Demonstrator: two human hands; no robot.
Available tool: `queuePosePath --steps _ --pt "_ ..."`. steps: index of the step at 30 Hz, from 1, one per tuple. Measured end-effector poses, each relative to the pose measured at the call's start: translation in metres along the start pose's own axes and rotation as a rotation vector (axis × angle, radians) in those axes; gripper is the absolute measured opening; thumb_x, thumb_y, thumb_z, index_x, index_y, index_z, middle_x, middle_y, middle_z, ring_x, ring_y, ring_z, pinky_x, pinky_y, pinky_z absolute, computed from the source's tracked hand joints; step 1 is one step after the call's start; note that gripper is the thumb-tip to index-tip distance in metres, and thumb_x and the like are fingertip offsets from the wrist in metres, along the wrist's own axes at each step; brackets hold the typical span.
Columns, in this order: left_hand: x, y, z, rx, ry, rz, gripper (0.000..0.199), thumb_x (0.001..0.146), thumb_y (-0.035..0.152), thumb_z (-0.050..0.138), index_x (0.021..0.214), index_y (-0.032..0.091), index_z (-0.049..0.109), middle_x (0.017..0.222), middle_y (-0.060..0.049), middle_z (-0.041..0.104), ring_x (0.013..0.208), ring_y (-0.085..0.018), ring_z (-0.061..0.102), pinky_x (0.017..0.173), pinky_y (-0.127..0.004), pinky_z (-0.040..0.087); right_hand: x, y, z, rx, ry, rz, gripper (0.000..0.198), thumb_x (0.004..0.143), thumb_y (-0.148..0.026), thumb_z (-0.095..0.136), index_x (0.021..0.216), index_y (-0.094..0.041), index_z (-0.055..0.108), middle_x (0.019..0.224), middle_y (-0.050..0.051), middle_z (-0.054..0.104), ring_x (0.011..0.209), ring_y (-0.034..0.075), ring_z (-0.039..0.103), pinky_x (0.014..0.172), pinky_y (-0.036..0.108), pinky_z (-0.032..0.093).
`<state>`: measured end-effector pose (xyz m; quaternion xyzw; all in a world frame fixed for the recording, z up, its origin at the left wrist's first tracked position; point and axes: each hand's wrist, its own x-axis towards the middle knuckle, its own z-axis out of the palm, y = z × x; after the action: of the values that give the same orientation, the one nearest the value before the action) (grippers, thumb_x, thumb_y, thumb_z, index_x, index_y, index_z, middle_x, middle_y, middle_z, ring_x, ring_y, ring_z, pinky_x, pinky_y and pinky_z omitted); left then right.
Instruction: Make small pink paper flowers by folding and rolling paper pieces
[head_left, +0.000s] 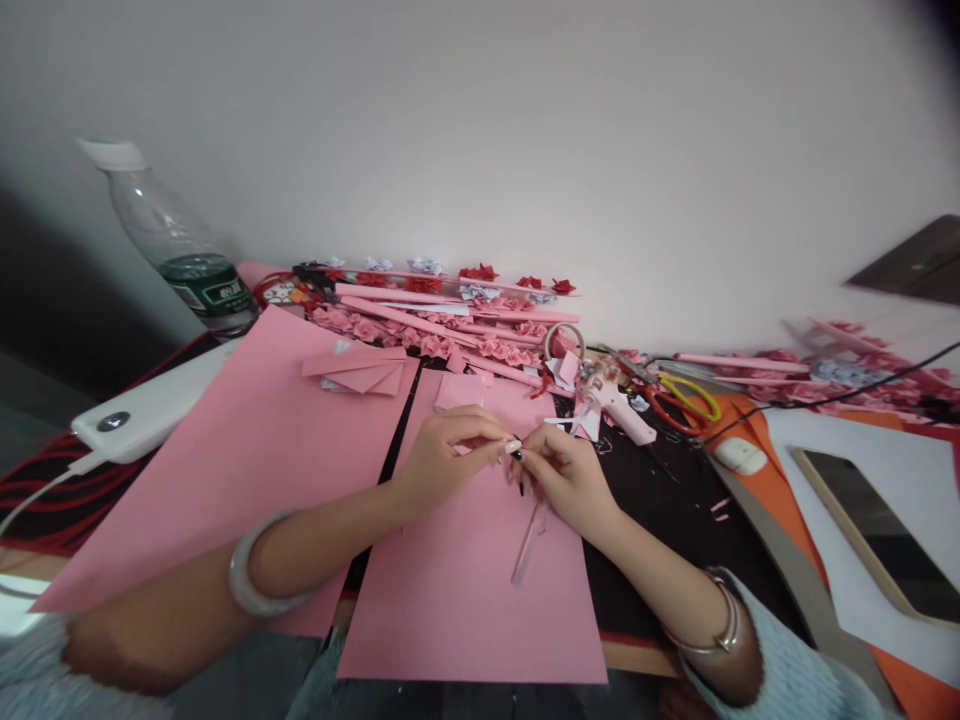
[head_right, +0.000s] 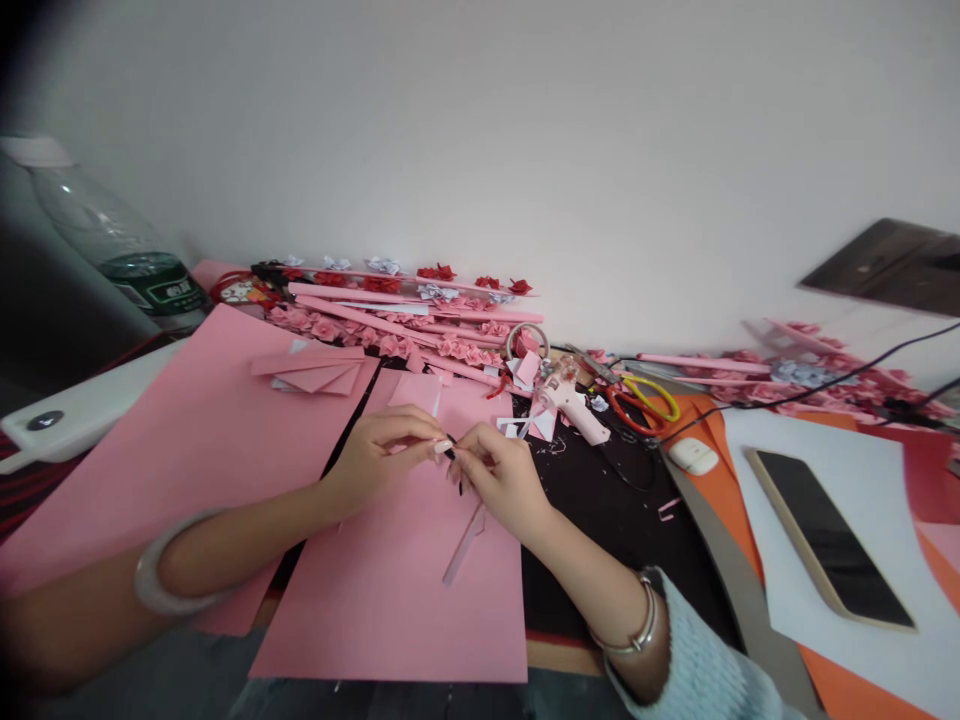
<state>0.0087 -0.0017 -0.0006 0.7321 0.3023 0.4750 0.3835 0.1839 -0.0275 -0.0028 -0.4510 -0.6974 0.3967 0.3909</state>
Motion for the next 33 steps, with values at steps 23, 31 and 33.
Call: queuePosePath --steps 23,31,33 --pt "0.001 0.006 -0.001 -0.027 -0.041 -0.055 0.025 0.084 0.022 0.052 0.061 0.014 0.058 0.066 -0.003 0.057 0.068 -0.013 0.054 0.065 -0.024 0.044 -0.001 -0.002 0.000 -0.005 -0.035 -0.037 0.016 0.087 -0.022 0.047 0.071 -0.018 0.051 0.060 0.000 0.061 0.043 0.008 0.050 0.044 0.019 0.040" --pt "0.002 -0.008 0.001 -0.114 -0.124 -0.282 0.020 0.081 0.031 0.056 0.079 0.013 0.065 0.072 -0.003 0.062 0.069 -0.013 0.058 0.067 -0.024 0.048 0.001 0.005 -0.001 0.044 0.039 -0.004 0.015 0.089 -0.023 0.043 0.076 -0.019 0.048 0.059 -0.001 0.059 0.044 0.009 0.051 0.044 0.020 0.039" --pt "0.002 -0.010 0.001 -0.097 -0.116 -0.318 0.022 0.081 0.032 0.056 0.076 0.013 0.066 0.069 -0.003 0.063 0.069 -0.013 0.059 0.067 -0.024 0.049 0.002 0.005 -0.002 0.035 0.029 0.005 0.015 0.090 -0.025 0.042 0.077 -0.019 0.048 0.060 0.000 0.060 0.044 0.009 0.050 0.044 0.021 0.039"
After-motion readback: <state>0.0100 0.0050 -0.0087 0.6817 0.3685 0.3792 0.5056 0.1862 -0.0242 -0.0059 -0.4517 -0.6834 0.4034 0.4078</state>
